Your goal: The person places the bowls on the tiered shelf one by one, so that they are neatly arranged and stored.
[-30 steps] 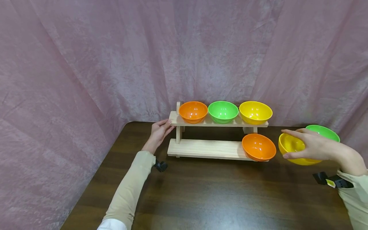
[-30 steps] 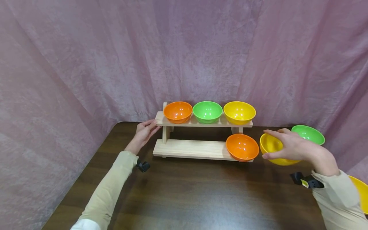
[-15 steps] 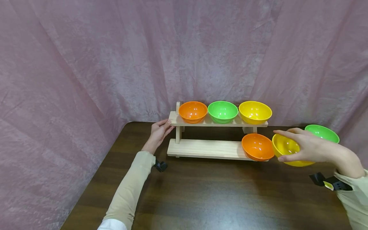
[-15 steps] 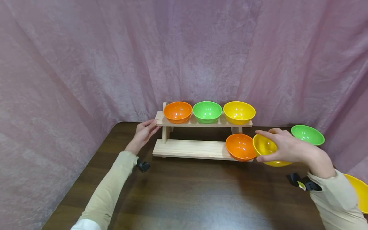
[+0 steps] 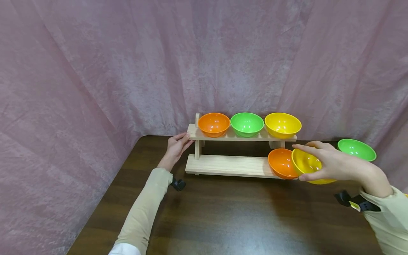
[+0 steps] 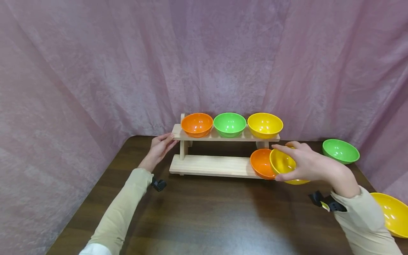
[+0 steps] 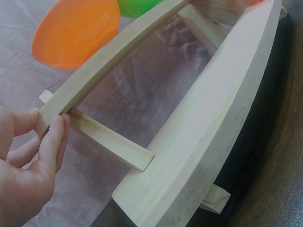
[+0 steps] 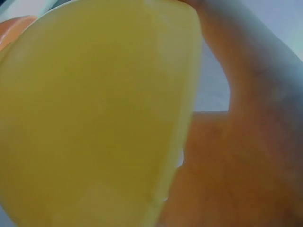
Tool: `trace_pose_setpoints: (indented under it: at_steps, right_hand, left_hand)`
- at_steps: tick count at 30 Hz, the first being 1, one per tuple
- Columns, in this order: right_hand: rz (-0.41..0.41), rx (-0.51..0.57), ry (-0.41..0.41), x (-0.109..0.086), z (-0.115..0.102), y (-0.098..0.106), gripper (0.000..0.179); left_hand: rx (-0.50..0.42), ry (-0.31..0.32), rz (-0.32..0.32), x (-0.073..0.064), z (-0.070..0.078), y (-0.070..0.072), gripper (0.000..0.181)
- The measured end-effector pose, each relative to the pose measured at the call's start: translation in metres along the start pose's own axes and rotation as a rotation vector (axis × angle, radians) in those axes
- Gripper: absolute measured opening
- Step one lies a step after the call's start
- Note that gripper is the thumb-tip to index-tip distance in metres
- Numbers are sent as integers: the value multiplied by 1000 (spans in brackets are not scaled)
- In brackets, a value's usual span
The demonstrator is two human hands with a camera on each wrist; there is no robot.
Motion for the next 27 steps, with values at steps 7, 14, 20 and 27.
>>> trace_pose_setpoints:
  at_steps: [7,14,20,27]
  right_hand:
    - [20,21,52,3,-14,2,88]
    - [28,39,113,10,-30,1,87]
    - [48,58,172,18,-41,-1,83]
    - [66,59,251,28,-48,-7,84]
  left_hand:
    - [-1,-2,-5,0,0,0,48]
    - [-15,-2,-5,-1,0,0,48]
    - [-8,0,-11,0,-2,1,49]
    - [-6,-5,-10,1,-1,1,48]
Point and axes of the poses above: each hand's wrist, its own x-axis towards the middle knuckle, its own y-axis out of the back of the hand, z = x × y, the point moved 4 cm from there along x, towards the middle knuckle, and after that the axes turned 1 degree about -y, right-handed, at the moved point
